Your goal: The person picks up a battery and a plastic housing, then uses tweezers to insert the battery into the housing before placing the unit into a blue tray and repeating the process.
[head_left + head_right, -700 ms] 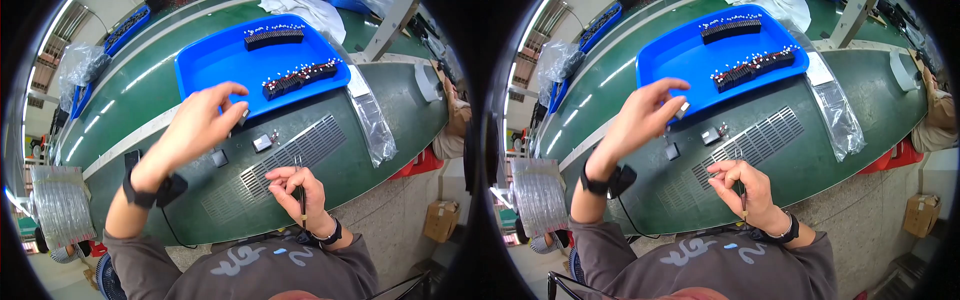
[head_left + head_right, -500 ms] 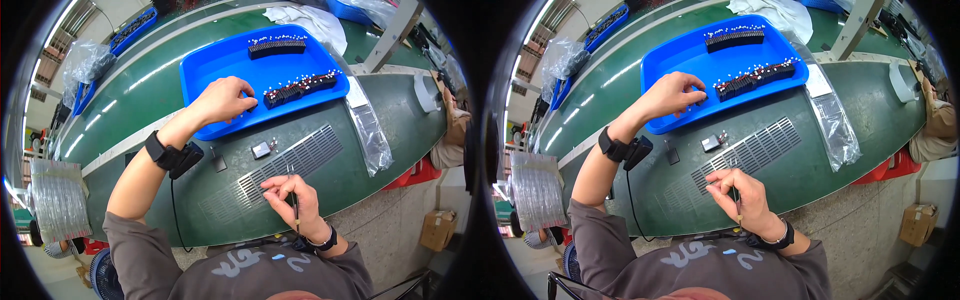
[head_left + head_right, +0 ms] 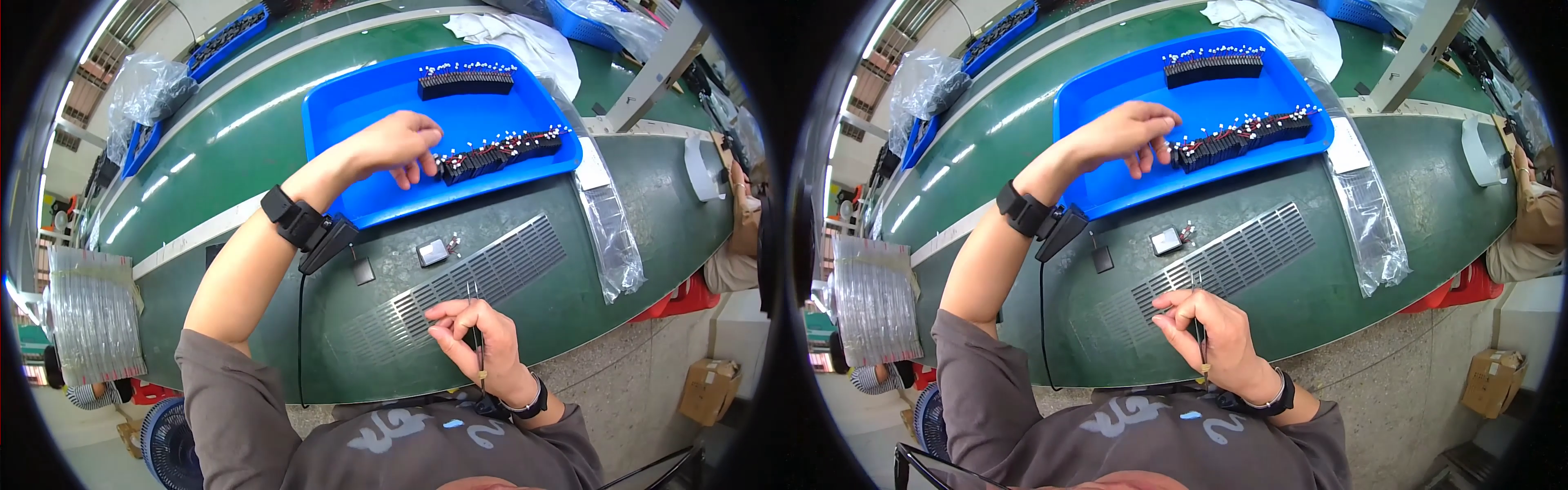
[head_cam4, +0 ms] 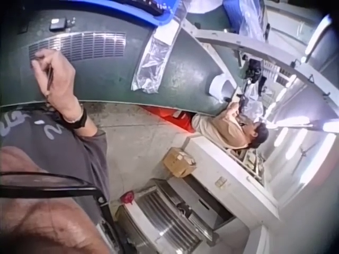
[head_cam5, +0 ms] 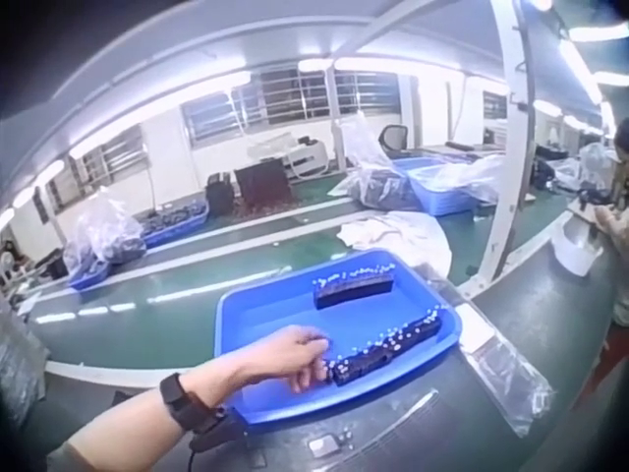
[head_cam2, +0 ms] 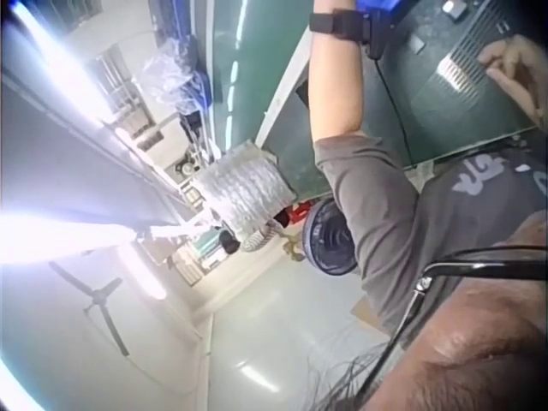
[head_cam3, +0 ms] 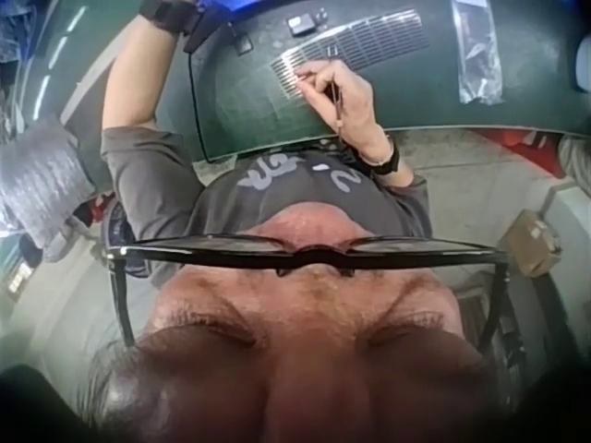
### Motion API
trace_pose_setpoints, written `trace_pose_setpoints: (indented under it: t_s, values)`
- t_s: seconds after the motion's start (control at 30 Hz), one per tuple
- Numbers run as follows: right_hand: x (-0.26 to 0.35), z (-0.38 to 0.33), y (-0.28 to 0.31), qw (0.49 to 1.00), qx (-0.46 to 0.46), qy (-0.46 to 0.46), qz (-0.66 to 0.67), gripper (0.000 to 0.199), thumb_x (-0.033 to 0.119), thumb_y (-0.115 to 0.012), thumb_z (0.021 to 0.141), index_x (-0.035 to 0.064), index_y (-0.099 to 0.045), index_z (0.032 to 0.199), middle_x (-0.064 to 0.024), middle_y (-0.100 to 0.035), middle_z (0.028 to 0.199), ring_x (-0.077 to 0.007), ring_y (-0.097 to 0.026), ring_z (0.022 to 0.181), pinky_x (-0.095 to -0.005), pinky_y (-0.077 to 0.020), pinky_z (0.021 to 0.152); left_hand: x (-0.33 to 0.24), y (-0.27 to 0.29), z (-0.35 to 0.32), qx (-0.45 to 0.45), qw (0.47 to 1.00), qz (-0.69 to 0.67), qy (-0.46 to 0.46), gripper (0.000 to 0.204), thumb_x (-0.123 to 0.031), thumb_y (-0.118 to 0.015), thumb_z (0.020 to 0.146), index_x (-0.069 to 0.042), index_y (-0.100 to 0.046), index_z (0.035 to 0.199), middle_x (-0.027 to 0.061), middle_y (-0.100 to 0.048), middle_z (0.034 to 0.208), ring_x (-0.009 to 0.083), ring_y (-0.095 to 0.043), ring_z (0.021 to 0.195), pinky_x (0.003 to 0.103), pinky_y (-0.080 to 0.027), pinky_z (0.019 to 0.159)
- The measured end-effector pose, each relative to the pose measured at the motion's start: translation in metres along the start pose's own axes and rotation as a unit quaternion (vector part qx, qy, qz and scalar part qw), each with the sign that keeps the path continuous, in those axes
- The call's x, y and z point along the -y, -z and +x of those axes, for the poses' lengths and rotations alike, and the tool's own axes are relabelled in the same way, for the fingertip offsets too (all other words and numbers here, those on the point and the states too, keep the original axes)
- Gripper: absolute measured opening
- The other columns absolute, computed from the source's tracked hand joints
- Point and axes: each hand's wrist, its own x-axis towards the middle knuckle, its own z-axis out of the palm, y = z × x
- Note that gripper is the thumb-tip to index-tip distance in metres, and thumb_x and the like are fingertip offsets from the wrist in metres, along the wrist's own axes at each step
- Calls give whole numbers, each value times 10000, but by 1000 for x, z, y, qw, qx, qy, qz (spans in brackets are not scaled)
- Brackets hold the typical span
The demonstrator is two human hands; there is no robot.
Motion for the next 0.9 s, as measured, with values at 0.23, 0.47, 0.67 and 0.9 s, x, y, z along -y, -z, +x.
trace_pose_setpoints:
  t_s: [0.23, 0.47, 0.67, 0.9]
  values:
    - [-3, -2, 0, 999, -5, -30, 35, 282, -82, -687, 846, 46, -438, 809, -198, -693, 1021, -132, -644, 731, -257, -540, 684, -3, 19, -78, -95, 968, 179, -146, 284, -142, -541, 915, -7, -654, 1138, 112, -698, 817, 208, -664, 669, 329, -555, 656]
    - [-3, 0, -2, 1000, 24, 4, 1, 297, -94, -681, 848, 39, -415, 828, -219, -678, 1050, -125, -632, 741, -257, -540, 698, 69, -19, -155, -93, 858, 419, -282, 285, -95, -633, 840, -32, -644, 1117, 91, -681, 1074, 262, -650, 871, 347, -556, 694]
    - [-5, 1, -8, 1000, 2, -6, -10, 284, -83, -694, 840, 39, -438, 820, -203, -687, 1019, -130, -644, 720, -254, -533, 676, 81, -22, -157, -64, 869, 413, -264, 281, -77, -661, 823, -40, -640, 1101, 75, -648, 1127, 242, -613, 886, 349, -548, 678]
    - [-1, 2, -5, 999, -5, -19, -30, 287, -82, -682, 851, 46, -427, 820, -203, -688, 1023, -114, -634, 733, -245, -527, 689, 66, -11, -150, -120, 889, 322, -302, 197, -71, -666, 830, -65, -669, 1026, 84, -637, 953, 271, -628, 842, 373, -539, 696]
